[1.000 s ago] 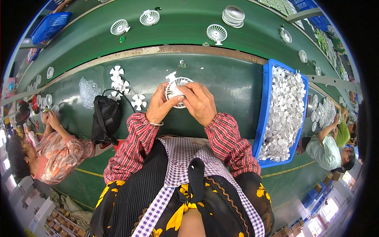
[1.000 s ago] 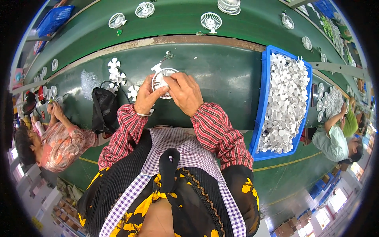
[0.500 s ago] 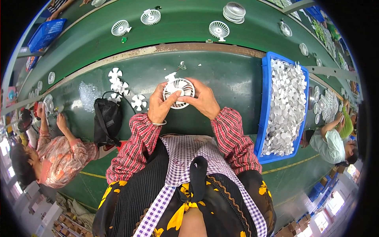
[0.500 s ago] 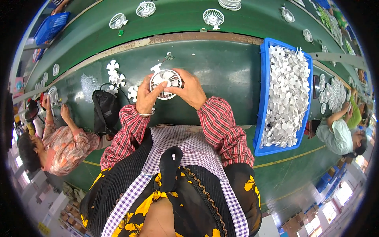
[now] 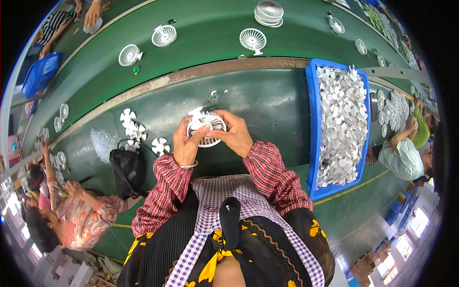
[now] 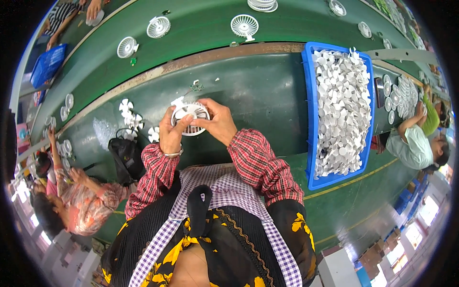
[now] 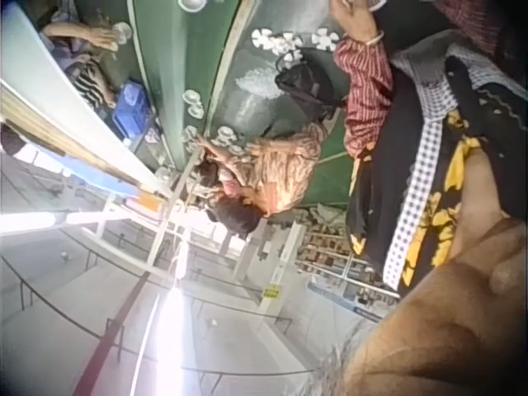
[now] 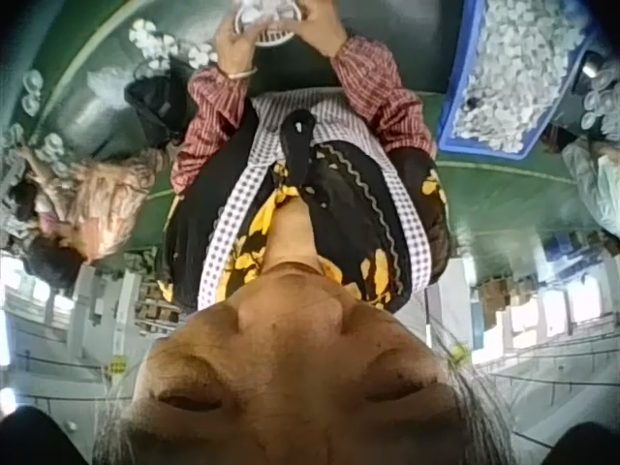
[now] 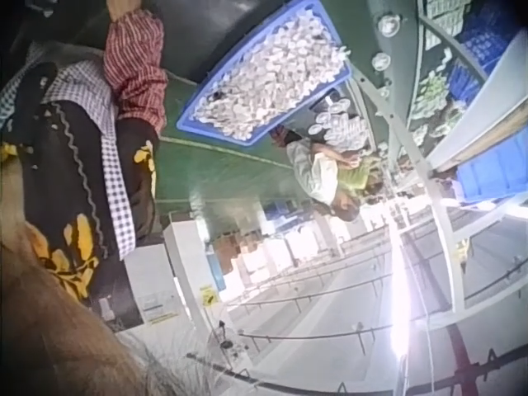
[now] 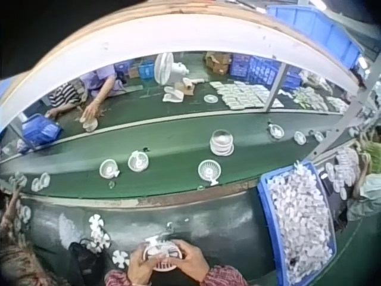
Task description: The person assembles small plastic fan components by hand on an industrial conveyor belt.
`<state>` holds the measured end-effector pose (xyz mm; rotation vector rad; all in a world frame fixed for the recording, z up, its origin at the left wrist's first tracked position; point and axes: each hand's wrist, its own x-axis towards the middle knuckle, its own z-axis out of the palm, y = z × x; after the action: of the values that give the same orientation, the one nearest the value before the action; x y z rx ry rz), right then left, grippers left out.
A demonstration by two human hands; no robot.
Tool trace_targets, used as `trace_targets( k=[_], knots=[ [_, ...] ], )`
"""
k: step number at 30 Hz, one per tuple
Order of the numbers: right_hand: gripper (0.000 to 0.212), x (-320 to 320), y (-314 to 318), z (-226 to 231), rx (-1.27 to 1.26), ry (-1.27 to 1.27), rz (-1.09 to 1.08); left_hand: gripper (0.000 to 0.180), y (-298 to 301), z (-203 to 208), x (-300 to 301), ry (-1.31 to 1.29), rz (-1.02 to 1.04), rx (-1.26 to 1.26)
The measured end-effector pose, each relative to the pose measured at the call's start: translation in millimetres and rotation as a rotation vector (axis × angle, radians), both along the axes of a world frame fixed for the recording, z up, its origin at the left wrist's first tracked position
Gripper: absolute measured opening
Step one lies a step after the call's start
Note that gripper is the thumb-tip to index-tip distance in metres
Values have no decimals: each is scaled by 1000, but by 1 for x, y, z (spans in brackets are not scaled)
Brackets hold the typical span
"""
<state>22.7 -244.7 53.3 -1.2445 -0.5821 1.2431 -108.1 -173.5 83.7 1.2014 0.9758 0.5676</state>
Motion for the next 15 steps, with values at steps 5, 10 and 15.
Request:
trace_targets(
  k=[5,10,15],
  knots=[
    [44,25,19,-19,-44,21,6,24,20,-20,33,-41,56,-83],
    [47,93,78,-60,30,-112,-237,38,106,-80,121,36,-76,35],
    [45,118,86,-57,43,-624,-444,61,249,-107,210,366,-469,8]
  ],
)
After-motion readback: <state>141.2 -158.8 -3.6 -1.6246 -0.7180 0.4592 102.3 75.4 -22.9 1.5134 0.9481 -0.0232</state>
